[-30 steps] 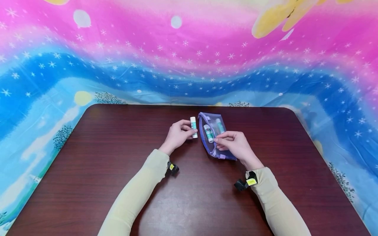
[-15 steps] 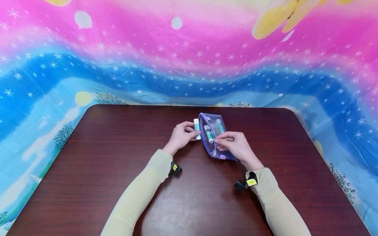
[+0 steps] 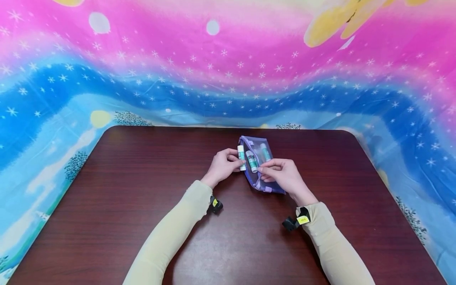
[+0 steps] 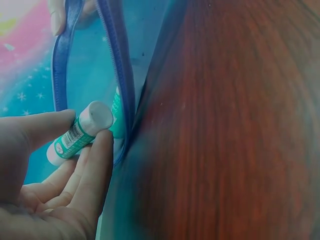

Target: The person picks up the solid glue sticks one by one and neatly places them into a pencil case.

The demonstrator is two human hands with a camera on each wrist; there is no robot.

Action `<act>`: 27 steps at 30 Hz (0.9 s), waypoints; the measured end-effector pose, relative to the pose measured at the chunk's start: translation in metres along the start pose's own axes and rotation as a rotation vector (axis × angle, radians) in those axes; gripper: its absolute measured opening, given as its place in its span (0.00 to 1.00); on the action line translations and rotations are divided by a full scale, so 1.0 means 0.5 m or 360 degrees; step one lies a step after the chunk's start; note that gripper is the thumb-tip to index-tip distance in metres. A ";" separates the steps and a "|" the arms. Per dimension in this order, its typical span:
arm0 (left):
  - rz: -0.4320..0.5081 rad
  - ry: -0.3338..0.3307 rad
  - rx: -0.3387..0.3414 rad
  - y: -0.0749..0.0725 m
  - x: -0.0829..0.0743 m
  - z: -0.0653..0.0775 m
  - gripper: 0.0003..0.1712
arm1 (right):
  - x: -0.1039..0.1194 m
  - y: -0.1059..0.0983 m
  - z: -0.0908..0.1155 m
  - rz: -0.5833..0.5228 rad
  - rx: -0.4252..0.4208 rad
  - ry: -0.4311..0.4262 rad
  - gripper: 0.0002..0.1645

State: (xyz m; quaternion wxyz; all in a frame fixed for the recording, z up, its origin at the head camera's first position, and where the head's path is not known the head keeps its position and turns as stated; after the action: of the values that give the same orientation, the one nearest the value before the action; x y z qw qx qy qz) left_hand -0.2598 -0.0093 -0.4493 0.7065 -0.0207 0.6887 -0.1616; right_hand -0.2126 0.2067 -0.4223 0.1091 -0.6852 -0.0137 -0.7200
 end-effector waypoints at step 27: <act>0.0040 -0.0132 0.0068 0.018 -0.013 0.004 0.42 | -0.004 0.005 0.001 0.0089 0.0078 0.0035 0.17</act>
State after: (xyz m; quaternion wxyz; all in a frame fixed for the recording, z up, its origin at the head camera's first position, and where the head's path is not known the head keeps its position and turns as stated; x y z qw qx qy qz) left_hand -0.2560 0.0007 -0.4451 0.7366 -0.0037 0.6555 -0.1665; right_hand -0.2115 0.2048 -0.4247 0.1463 -0.6744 -0.0110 -0.7237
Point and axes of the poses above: each hand's wrist, its own z-axis away from the middle knuckle, its own y-axis out of the palm, x = y × z, the point moved 2 cm from there along -z, towards the middle knuckle, and after that the axes turned 3 degrees about -z, right-handed, at the moved point
